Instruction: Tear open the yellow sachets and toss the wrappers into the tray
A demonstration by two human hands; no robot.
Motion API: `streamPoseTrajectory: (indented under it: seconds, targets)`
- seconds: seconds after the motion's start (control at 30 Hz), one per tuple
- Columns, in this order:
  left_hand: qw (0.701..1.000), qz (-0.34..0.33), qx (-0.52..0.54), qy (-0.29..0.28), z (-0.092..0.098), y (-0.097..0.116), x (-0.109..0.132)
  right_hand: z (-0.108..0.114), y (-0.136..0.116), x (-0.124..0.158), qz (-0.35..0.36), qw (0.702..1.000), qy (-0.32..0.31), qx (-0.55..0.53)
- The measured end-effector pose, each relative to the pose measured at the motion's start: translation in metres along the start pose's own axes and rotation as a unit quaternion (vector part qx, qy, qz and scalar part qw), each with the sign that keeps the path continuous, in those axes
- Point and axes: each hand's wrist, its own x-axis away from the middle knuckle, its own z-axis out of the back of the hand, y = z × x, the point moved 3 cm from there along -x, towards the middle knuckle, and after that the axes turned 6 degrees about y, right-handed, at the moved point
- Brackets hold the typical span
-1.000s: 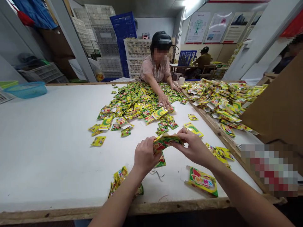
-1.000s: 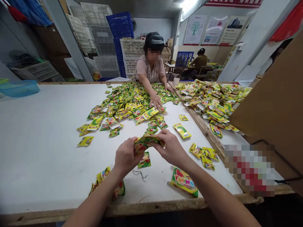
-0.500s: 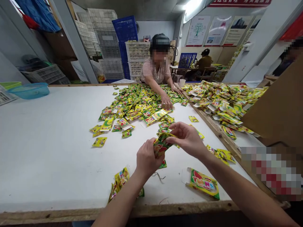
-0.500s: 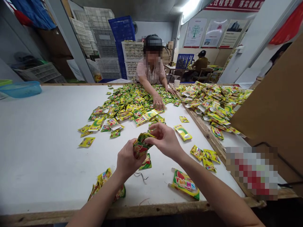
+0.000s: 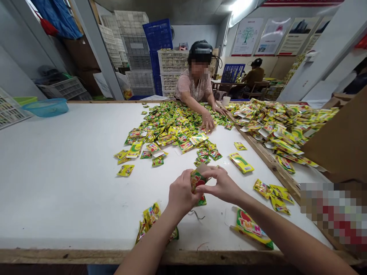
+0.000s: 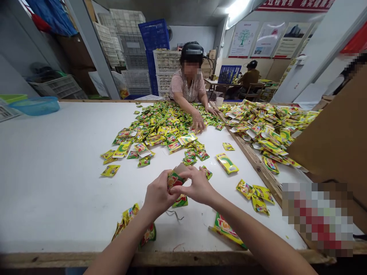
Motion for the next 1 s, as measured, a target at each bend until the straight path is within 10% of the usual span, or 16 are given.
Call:
streamPoseTrajectory:
  seconds: [0.2,0.4,0.5,0.63,0.73,0.8,0.87,1.0]
  targets:
    - [0.986,-0.01,0.134,0.096,0.014,-0.005,-0.007,-0.003,0.006,-0.001,-0.104,0.976,0.065,-0.182]
    - [0.878,0.134,0.46,-0.016,-0.001,-0.011,-0.008,-0.012,0.002,0.001,-0.175,0.912,0.01,-0.37]
    - [0.868,0.143,0.475,0.023,-0.008,-0.01,-0.006,-0.017,0.005,0.006,-0.158,0.917,0.032,-0.366]
    - [0.875,0.17,0.453,-0.036,-0.02,-0.002,0.002,-0.01,0.032,0.029,-0.175,0.91,0.232,-0.295]
    - [0.893,0.157,0.396,-0.144,-0.029,0.005,0.01,-0.001,0.058,0.042,-0.274,0.902,0.142,-0.301]
    - [0.919,0.118,0.328,-0.184,-0.03,0.006,0.011,0.02,0.069,0.037,-0.309,0.908,-0.003,-0.285]
    - [0.954,0.09,0.238,-0.16,-0.025,0.001,0.007,0.067,0.079,0.02,-0.304,0.929,0.004,-0.212]
    - [0.99,0.109,0.079,-0.046,-0.008,-0.017,-0.01,0.189,0.1,-0.017,-0.228,0.873,0.43,0.02]
